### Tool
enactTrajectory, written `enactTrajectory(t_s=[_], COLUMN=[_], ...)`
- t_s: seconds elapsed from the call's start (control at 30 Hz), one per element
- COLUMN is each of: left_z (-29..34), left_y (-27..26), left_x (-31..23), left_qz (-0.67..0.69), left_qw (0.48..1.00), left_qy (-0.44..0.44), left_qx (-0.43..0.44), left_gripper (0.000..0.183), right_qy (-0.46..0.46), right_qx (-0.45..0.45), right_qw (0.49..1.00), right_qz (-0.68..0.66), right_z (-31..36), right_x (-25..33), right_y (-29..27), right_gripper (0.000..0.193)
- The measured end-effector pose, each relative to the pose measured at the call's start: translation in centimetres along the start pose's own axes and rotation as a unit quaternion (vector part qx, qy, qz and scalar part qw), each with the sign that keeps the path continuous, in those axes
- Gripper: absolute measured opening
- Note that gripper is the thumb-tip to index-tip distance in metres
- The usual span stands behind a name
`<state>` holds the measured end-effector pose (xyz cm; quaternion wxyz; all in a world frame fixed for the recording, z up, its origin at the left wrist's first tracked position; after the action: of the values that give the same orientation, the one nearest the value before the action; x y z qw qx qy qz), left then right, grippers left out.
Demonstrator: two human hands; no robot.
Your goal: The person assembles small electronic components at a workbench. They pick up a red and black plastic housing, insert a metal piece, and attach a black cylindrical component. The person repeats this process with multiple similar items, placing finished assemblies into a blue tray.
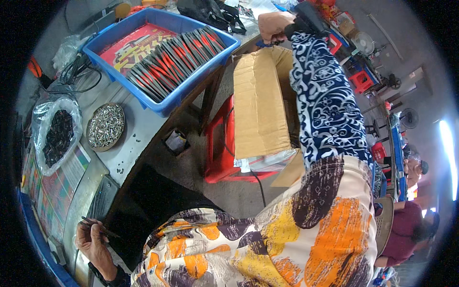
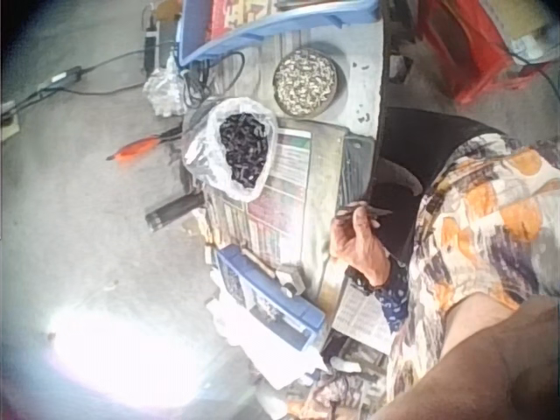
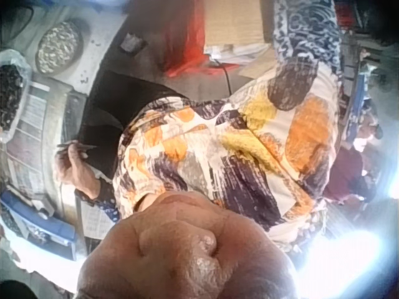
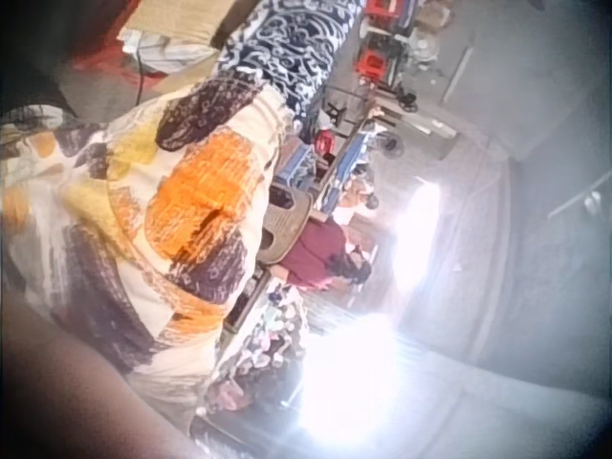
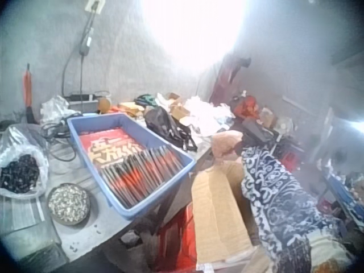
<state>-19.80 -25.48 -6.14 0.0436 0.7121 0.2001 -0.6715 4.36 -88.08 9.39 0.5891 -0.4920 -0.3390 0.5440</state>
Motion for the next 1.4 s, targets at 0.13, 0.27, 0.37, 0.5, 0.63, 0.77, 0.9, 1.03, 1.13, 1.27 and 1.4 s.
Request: enactTrajectory(t_s=[0.13, 0.27, 0.37, 0.5, 0.63, 0.77, 0.9, 1.03, 1.13, 1.27, 1.4], left_z=[-0.1, -0.1, -0.1, -0.3, -0.3, -0.1, 0.0, 0.0, 0.0, 0.0, 0.0], left_y=[-0.1, -0.3, -0.3, -0.2, -0.2, 0.1, 0.1, 0.0, 0.0, 0.0, 0.0], left_x=[0.0, 0.1, 0.3, 0.5, 0.3, -0.1, -0.4, -0.5, -0.3, -0.2, -0.1], left_qz=[0.026, 0.042, 0.053, 0.073, 0.071, 0.089, 0.092, 0.094, 0.093, 0.102, 0.109], left_qw=[1.000, 0.999, 0.999, 0.997, 0.997, 0.996, 0.995, 0.995, 0.995, 0.994, 0.994], left_qy=[-0.001, -0.005, -0.001, 0.021, 0.004, -0.010, -0.020, -0.007, -0.011, -0.015, -0.014], left_qx=[0.016, 0.016, 0.010, 0.016, 0.021, 0.017, 0.026, 0.031, 0.024, 0.026, 0.024], left_gripper=[0.017, 0.017, 0.016, 0.014, 0.015, 0.013, 0.007, 0.007, 0.007, 0.008, 0.008], right_qy=[-0.098, -0.179, -0.154, -0.123, -0.079, -0.094, 0.006, -0.021, 0.052, 0.071, 0.050], right_qx=[-0.013, -0.153, -0.202, -0.181, -0.164, -0.135, -0.139, -0.170, -0.065, -0.073, -0.069], right_qw=[0.990, 0.964, 0.959, 0.969, 0.981, 0.986, 0.990, 0.985, 0.988, 0.992, 0.991], right_qz=[-0.103, 0.121, 0.130, 0.112, 0.068, -0.040, -0.014, 0.030, -0.130, -0.077, -0.099], right_z=[-0.9, -0.1, 2.1, 2.8, 2.5, 3.2, 3.4, 3.7, 3.9, 3.1, 3.4], right_x=[2.9, 6.6, 7.9, 9.2, 8.7, 8.5, 10.0, 10.9, 10.1, 10.1, 10.4], right_y=[1.8, 3.9, 3.4, 2.8, 3.2, 4.4, 5.9, 6.2, 6.1, 6.4, 6.9], right_gripper=[0.015, 0.020, 0.021, 0.020, 0.017, 0.010, 0.014, 0.020, 0.020, 0.026, 0.023])
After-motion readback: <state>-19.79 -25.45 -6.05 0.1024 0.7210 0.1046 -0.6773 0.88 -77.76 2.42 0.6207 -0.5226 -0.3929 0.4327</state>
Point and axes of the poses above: each hand's wrist, its own z-axis away from the middle knuckle, its own y-axis out of the palm, x = y × z, the point moved 2 cm from there along -z, towards the middle knuckle, and after that the axes turned 12 degrees about -x, right-handed, at the moved point
